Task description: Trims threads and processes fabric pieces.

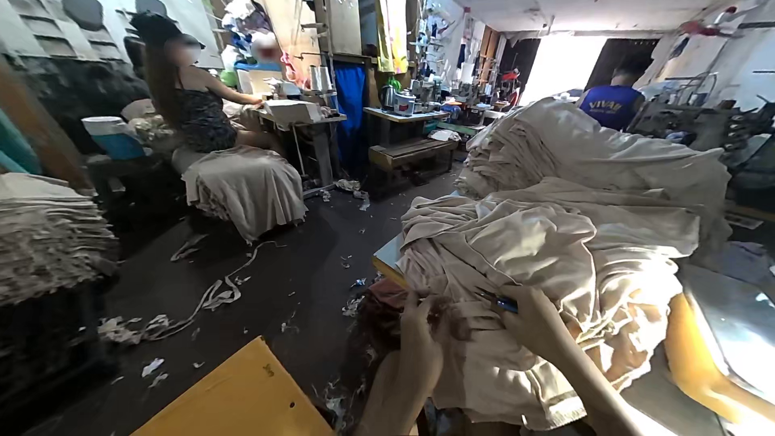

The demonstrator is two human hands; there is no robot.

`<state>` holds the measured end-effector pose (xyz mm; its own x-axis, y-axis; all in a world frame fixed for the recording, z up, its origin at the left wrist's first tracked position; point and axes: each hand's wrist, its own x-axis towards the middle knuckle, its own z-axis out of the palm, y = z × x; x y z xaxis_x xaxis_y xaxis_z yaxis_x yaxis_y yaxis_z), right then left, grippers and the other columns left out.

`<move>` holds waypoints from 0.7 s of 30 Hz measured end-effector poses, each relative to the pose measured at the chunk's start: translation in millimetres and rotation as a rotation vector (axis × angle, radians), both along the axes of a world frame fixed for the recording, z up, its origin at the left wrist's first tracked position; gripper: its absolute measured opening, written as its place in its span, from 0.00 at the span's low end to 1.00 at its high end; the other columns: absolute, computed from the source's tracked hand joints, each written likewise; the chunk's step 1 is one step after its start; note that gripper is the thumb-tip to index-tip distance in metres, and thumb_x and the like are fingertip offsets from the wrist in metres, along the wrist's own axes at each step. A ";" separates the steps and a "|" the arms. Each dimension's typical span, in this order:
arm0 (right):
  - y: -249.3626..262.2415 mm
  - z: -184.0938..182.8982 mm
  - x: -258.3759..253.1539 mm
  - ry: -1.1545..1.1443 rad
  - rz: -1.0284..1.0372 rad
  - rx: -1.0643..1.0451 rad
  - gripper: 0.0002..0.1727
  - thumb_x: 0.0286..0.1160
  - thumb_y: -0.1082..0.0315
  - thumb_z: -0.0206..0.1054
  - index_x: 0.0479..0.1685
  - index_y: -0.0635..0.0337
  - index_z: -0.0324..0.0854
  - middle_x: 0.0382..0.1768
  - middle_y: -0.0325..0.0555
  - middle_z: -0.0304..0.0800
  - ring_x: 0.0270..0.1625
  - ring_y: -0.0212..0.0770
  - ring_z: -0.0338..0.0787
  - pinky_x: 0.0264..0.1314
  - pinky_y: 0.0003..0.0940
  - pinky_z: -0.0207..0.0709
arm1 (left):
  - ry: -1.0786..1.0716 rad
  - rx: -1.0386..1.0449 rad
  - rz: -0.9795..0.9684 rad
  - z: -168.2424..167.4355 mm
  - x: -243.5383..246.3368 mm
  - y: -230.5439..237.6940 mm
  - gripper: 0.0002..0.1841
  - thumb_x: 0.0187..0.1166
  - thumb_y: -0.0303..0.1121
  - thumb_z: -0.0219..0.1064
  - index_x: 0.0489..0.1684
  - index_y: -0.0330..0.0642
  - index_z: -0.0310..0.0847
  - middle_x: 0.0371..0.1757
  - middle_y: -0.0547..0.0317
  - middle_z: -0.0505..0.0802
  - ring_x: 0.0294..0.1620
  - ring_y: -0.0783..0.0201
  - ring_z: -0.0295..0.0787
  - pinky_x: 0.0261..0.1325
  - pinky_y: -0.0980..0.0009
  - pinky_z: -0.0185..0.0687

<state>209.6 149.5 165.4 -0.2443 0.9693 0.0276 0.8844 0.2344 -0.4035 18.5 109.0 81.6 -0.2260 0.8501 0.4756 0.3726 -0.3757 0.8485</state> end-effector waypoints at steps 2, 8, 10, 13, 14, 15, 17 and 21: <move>0.3 -0.8 1.2 0.015 0.011 0.005 0.09 0.77 0.65 0.67 0.40 0.62 0.88 0.35 0.53 0.89 0.43 0.53 0.89 0.50 0.58 0.79 | 0.009 -0.097 -0.049 8.0 4.9 2.0 0.13 0.77 0.38 0.72 0.50 0.39 0.92 0.58 0.47 0.87 0.50 0.67 0.90 0.52 0.75 0.89; 0.6 -0.5 -0.1 0.010 -0.003 -0.021 0.10 0.79 0.64 0.66 0.39 0.63 0.88 0.35 0.54 0.89 0.43 0.54 0.89 0.50 0.58 0.79 | -0.099 -0.078 -0.065 -1.3 19.3 24.6 0.09 0.73 0.36 0.75 0.35 0.38 0.92 0.51 0.50 0.89 0.45 0.66 0.87 0.50 0.70 0.86; 0.5 -1.6 0.1 0.005 -0.005 -0.017 0.11 0.79 0.64 0.66 0.40 0.63 0.88 0.35 0.54 0.89 0.44 0.55 0.89 0.51 0.58 0.79 | -0.332 -0.086 -0.060 1.5 12.7 23.9 0.07 0.78 0.29 0.70 0.38 0.32 0.88 0.41 0.53 0.91 0.38 0.68 0.88 0.44 0.72 0.86; 1.7 -2.8 0.4 0.001 -0.011 -0.015 0.11 0.79 0.64 0.66 0.39 0.63 0.88 0.35 0.54 0.89 0.44 0.54 0.89 0.51 0.58 0.79 | -0.461 -0.093 -0.048 1.5 -12.2 19.8 0.10 0.86 0.30 0.60 0.39 0.33 0.86 0.29 0.60 0.89 0.29 0.72 0.87 0.37 0.73 0.86; 2.5 -3.2 0.6 0.004 -0.010 -0.013 0.10 0.78 0.64 0.67 0.38 0.62 0.88 0.35 0.53 0.89 0.43 0.54 0.89 0.50 0.57 0.79 | -0.459 -0.062 -0.057 0.4 -18.3 16.8 0.14 0.88 0.31 0.57 0.36 0.35 0.86 0.27 0.63 0.88 0.27 0.73 0.86 0.35 0.75 0.85; 3.5 -3.5 1.0 0.015 -0.010 -0.014 0.10 0.78 0.64 0.67 0.37 0.62 0.87 0.34 0.52 0.89 0.42 0.53 0.89 0.49 0.57 0.79 | -0.425 -0.043 -0.067 -0.6 -22.9 13.0 0.16 0.89 0.32 0.57 0.34 0.36 0.88 0.26 0.64 0.89 0.27 0.73 0.86 0.35 0.75 0.85; 5.3 -6.0 2.6 0.077 -0.006 0.012 0.09 0.77 0.63 0.69 0.39 0.59 0.87 0.32 0.49 0.88 0.39 0.50 0.88 0.46 0.55 0.80 | -0.236 -0.077 -0.093 -2.7 -26.8 5.0 0.14 0.85 0.37 0.62 0.33 0.39 0.90 0.31 0.63 0.92 0.31 0.73 0.89 0.39 0.75 0.87; -8.6 2.5 -6.7 0.294 0.031 0.151 0.22 0.73 0.44 0.72 0.52 0.53 0.89 0.33 0.39 0.89 0.36 0.38 0.89 0.42 0.46 0.84 | 0.025 -0.159 -0.102 -3.0 -13.4 -1.0 0.14 0.68 0.42 0.79 0.35 0.38 0.92 0.44 0.54 0.91 0.43 0.70 0.90 0.47 0.75 0.88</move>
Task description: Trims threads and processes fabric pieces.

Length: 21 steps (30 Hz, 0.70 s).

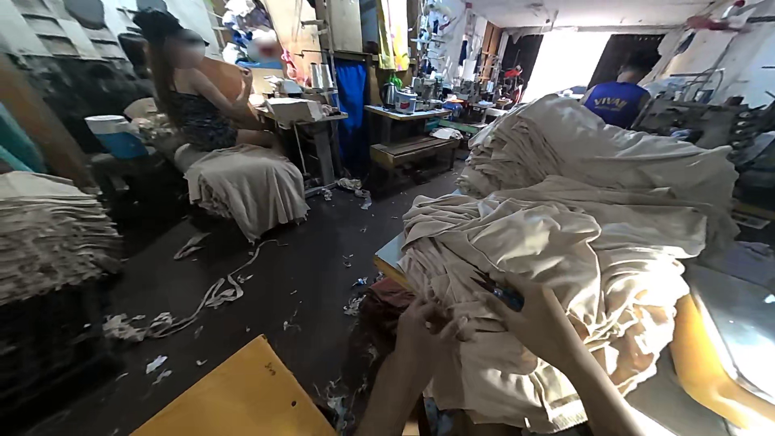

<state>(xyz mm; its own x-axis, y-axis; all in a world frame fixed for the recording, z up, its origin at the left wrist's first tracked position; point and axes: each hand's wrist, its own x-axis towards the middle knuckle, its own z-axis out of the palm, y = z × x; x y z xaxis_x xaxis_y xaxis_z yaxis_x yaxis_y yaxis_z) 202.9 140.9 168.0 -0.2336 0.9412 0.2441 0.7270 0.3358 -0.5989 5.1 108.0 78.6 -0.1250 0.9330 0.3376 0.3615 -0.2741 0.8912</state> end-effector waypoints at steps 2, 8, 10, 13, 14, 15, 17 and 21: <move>-9.5 6.1 -11.4 0.137 0.101 -0.013 0.19 0.75 0.43 0.70 0.44 0.50 0.88 0.27 0.32 0.86 0.29 0.28 0.84 0.33 0.29 0.80 | 0.062 0.030 0.036 -1.9 4.3 1.2 0.11 0.66 0.38 0.79 0.34 0.38 0.92 0.44 0.52 0.91 0.46 0.67 0.89 0.51 0.72 0.86; 8.9 -26.0 -13.1 0.152 0.286 -0.186 0.22 0.80 0.45 0.66 0.40 0.57 0.89 0.26 0.35 0.83 0.28 0.26 0.80 0.34 0.25 0.75 | -0.378 -0.152 -0.214 -3.3 -20.6 4.0 0.10 0.85 0.32 0.63 0.45 0.34 0.84 0.40 0.56 0.92 0.40 0.67 0.91 0.47 0.70 0.90; 11.3 -30.7 -9.9 0.028 0.246 -0.144 0.24 0.78 0.43 0.67 0.41 0.57 0.89 0.29 0.39 0.86 0.32 0.33 0.84 0.40 0.34 0.80 | -0.594 -0.264 -0.245 2.0 -29.4 0.5 0.09 0.87 0.30 0.61 0.47 0.32 0.82 0.43 0.53 0.92 0.45 0.63 0.93 0.52 0.65 0.92; -1.2 -19.9 -19.5 -0.204 0.213 -0.115 0.22 0.77 0.48 0.67 0.46 0.61 0.90 0.39 0.52 0.92 0.45 0.51 0.91 0.54 0.55 0.82 | -0.681 -0.319 -0.249 3.2 -32.6 -2.2 0.08 0.88 0.28 0.59 0.48 0.32 0.81 0.45 0.52 0.92 0.46 0.62 0.93 0.53 0.65 0.92; -4.8 -18.6 -24.3 -0.263 0.201 -0.085 0.22 0.77 0.49 0.67 0.45 0.62 0.90 0.40 0.53 0.92 0.47 0.54 0.92 0.55 0.58 0.82 | -0.672 -0.316 -0.249 1.9 -33.0 -1.7 0.08 0.87 0.28 0.60 0.47 0.32 0.81 0.44 0.53 0.91 0.46 0.62 0.93 0.53 0.65 0.91; -7.2 -17.9 -28.3 -0.309 0.194 -0.056 0.22 0.78 0.49 0.67 0.45 0.62 0.90 0.40 0.54 0.93 0.48 0.55 0.92 0.55 0.59 0.82 | -0.657 -0.308 -0.246 0.2 -33.5 -0.6 0.08 0.87 0.29 0.60 0.47 0.32 0.81 0.44 0.53 0.92 0.45 0.62 0.92 0.53 0.65 0.91; -10.5 -17.1 -34.4 -0.380 0.183 -0.029 0.23 0.79 0.49 0.66 0.46 0.63 0.89 0.41 0.56 0.93 0.49 0.57 0.92 0.54 0.60 0.82 | -0.631 -0.287 -0.239 -2.7 -33.8 1.2 0.08 0.86 0.29 0.62 0.47 0.32 0.82 0.43 0.52 0.92 0.44 0.63 0.92 0.52 0.65 0.91; -9.4 -29.0 -42.1 -0.502 0.170 0.106 0.22 0.83 0.52 0.61 0.40 0.65 0.88 0.37 0.57 0.92 0.44 0.59 0.94 0.46 0.58 0.83 | -0.606 -0.294 -0.215 -0.3 -32.2 -0.8 0.07 0.86 0.28 0.62 0.45 0.33 0.83 0.42 0.55 0.91 0.43 0.65 0.91 0.52 0.68 0.90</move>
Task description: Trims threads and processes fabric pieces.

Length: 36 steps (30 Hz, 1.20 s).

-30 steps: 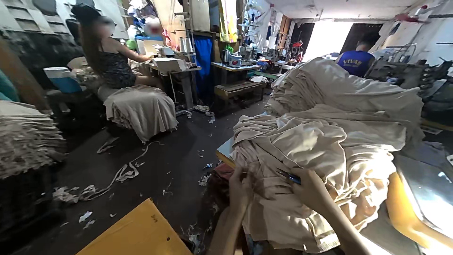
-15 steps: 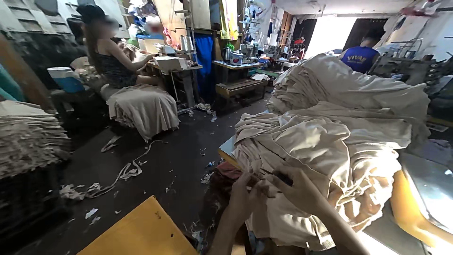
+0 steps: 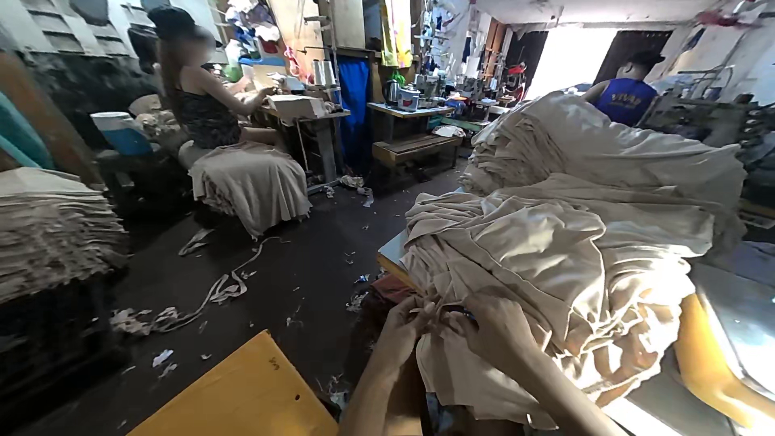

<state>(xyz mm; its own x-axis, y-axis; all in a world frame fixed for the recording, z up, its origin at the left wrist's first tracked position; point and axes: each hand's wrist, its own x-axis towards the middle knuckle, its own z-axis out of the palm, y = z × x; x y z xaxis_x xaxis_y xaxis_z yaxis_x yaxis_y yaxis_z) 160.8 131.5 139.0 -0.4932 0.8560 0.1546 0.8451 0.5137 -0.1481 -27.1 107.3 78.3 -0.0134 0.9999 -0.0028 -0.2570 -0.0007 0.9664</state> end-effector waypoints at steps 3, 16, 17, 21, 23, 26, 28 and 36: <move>5.7 -2.0 5.3 0.105 0.004 -0.014 0.21 0.81 0.52 0.63 0.39 0.63 0.90 0.35 0.54 0.92 0.42 0.56 0.94 0.46 0.58 0.83 | 0.033 0.074 -0.075 -2.0 -12.2 -6.4 0.06 0.85 0.29 0.63 0.43 0.36 0.84 0.40 0.59 0.90 0.41 0.67 0.89 0.51 0.69 0.88; -6.0 49.7 49.4 0.232 0.058 0.076 0.13 0.67 0.74 0.71 0.50 0.59 0.91 0.43 0.53 0.94 0.45 0.56 0.94 0.49 0.63 0.85 | 0.357 -0.049 0.028 -108.2 -4.2 -13.1 0.14 0.85 0.29 0.60 0.60 0.33 0.85 0.55 0.51 0.92 0.56 0.64 0.90 0.64 0.65 0.84; 8.4 75.8 59.8 0.345 -0.006 0.195 0.10 0.69 0.77 0.71 0.47 0.63 0.91 0.38 0.54 0.93 0.40 0.55 0.93 0.45 0.61 0.85 | 0.314 -0.009 0.126 -112.3 5.0 -13.7 0.13 0.84 0.30 0.59 0.57 0.35 0.85 0.52 0.55 0.93 0.52 0.67 0.90 0.60 0.66 0.86; 78.3 122.4 88.7 0.521 -0.355 0.454 0.14 0.83 0.67 0.65 0.50 0.73 0.83 0.34 0.69 0.84 0.34 0.66 0.83 0.36 0.68 0.72 | 0.228 -0.086 0.135 -103.0 26.7 -20.4 0.20 0.90 0.40 0.55 0.66 0.37 0.83 0.55 0.51 0.93 0.52 0.62 0.92 0.58 0.58 0.89; 110.7 91.7 92.6 0.407 -0.488 0.300 0.16 0.83 0.67 0.64 0.59 0.69 0.84 0.48 0.74 0.87 0.51 0.77 0.87 0.47 0.78 0.75 | 0.183 -0.125 0.089 -77.7 33.9 -28.9 0.22 0.91 0.41 0.53 0.70 0.32 0.79 0.58 0.46 0.91 0.56 0.61 0.89 0.63 0.59 0.85; 130.1 55.7 93.3 0.330 -0.565 0.127 0.16 0.75 0.70 0.71 0.60 0.65 0.85 0.52 0.72 0.89 0.56 0.77 0.88 0.52 0.78 0.75 | 0.298 0.010 0.221 -63.9 33.5 -31.9 0.20 0.86 0.40 0.62 0.69 0.36 0.79 0.52 0.53 0.93 0.51 0.66 0.91 0.58 0.65 0.88; 118.4 61.4 101.8 0.503 -0.458 0.118 0.23 0.77 0.68 0.70 0.69 0.67 0.77 0.55 0.72 0.87 0.54 0.74 0.88 0.53 0.76 0.78 | 0.379 0.089 0.269 -64.4 28.5 -30.7 0.22 0.83 0.44 0.66 0.69 0.42 0.79 0.51 0.61 0.93 0.49 0.70 0.92 0.53 0.67 0.91; -30.9 5.0 31.4 0.476 0.000 0.365 0.24 0.63 0.46 0.76 0.42 0.60 0.91 0.31 0.47 0.93 0.32 0.46 0.93 0.32 0.51 0.87 | 0.128 0.194 0.375 -28.6 33.8 -45.0 0.15 0.80 0.22 0.59 0.62 0.28 0.78 0.56 0.52 0.90 0.49 0.68 0.91 0.49 0.72 0.89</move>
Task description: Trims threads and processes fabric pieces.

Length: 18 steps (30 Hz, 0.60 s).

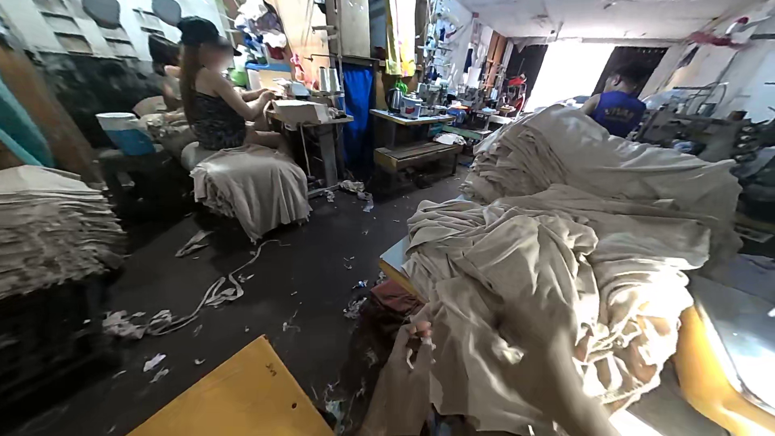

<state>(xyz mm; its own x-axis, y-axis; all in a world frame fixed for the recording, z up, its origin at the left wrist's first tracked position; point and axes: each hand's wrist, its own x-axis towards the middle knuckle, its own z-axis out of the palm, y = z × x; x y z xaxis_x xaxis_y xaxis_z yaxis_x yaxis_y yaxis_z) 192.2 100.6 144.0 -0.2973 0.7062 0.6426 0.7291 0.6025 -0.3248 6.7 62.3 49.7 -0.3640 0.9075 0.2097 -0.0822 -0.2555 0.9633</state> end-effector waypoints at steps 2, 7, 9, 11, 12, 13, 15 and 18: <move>-34.3 -37.5 -13.3 -0.267 0.042 -0.087 0.30 0.65 0.45 0.77 0.57 0.60 0.89 0.35 0.52 0.93 0.33 0.52 0.94 0.32 0.53 0.87 | -0.152 -0.027 -0.002 7.8 2.0 -0.4 0.13 0.82 0.21 0.57 0.59 0.28 0.78 0.52 0.53 0.90 0.45 0.68 0.91 0.47 0.72 0.89; -23.1 -43.8 5.6 -0.088 0.020 -0.197 0.11 0.59 0.72 0.72 0.43 0.62 0.87 0.28 0.47 0.91 0.26 0.46 0.91 0.26 0.47 0.83 | -0.407 -0.107 0.005 18.3 10.7 -10.3 0.12 0.84 0.20 0.52 0.57 0.28 0.78 0.50 0.50 0.91 0.47 0.62 0.92 0.51 0.67 0.90; -12.8 -13.4 16.6 0.290 0.133 -0.313 0.07 0.72 0.69 0.67 0.42 0.63 0.85 0.28 0.36 0.86 0.27 0.28 0.83 0.29 0.27 0.80 | -0.513 -0.146 -0.117 26.1 25.2 -16.8 0.13 0.85 0.21 0.50 0.57 0.28 0.78 0.51 0.51 0.92 0.49 0.62 0.92 0.54 0.66 0.89; -4.2 27.0 27.8 0.689 0.097 -0.443 0.05 0.77 0.73 0.62 0.43 0.61 0.83 0.29 0.30 0.87 0.29 0.21 0.85 0.32 0.19 0.82 | -0.667 -0.235 -0.290 47.4 44.5 -21.7 0.16 0.88 0.24 0.46 0.62 0.27 0.77 0.52 0.50 0.92 0.50 0.63 0.92 0.56 0.68 0.88; -0.6 45.8 31.4 0.886 0.020 -0.536 0.06 0.82 0.75 0.58 0.42 0.60 0.81 0.29 0.31 0.87 0.30 0.22 0.86 0.34 0.20 0.83 | -0.773 -0.284 -0.376 54.9 54.7 -19.1 0.17 0.90 0.26 0.44 0.63 0.27 0.77 0.51 0.49 0.93 0.50 0.61 0.93 0.56 0.67 0.88; 2.6 61.2 32.9 1.042 -0.053 -0.609 0.07 0.86 0.75 0.57 0.42 0.62 0.80 0.27 0.35 0.87 0.29 0.25 0.86 0.33 0.23 0.83 | -0.875 -0.340 -0.450 60.9 64.2 -13.5 0.18 0.93 0.28 0.42 0.64 0.27 0.76 0.50 0.47 0.93 0.49 0.59 0.94 0.56 0.66 0.89; 4.2 71.1 34.9 1.123 -0.052 -0.649 0.10 0.88 0.75 0.54 0.38 0.61 0.79 0.24 0.38 0.85 0.25 0.27 0.86 0.29 0.23 0.84 | -1.030 -0.379 -0.584 62.7 79.1 4.1 0.21 0.96 0.36 0.38 0.60 0.30 0.74 0.47 0.46 0.92 0.48 0.56 0.93 0.56 0.63 0.90; 0.9 55.3 40.8 1.099 0.091 -0.619 0.12 0.83 0.74 0.57 0.30 0.55 0.81 0.18 0.33 0.83 0.19 0.24 0.81 0.23 0.19 0.80 | -1.102 -0.251 -0.698 48.4 83.4 26.9 0.24 0.96 0.43 0.35 0.55 0.38 0.76 0.43 0.50 0.93 0.45 0.57 0.93 0.50 0.61 0.91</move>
<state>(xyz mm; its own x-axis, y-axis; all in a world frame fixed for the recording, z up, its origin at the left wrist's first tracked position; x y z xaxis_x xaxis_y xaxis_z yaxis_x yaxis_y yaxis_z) 233.0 101.6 199.3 0.1189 0.9813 0.1514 -0.1394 0.1675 -0.9760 90.1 89.2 98.1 0.3212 0.9425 -0.0922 -0.8856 0.3334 0.3233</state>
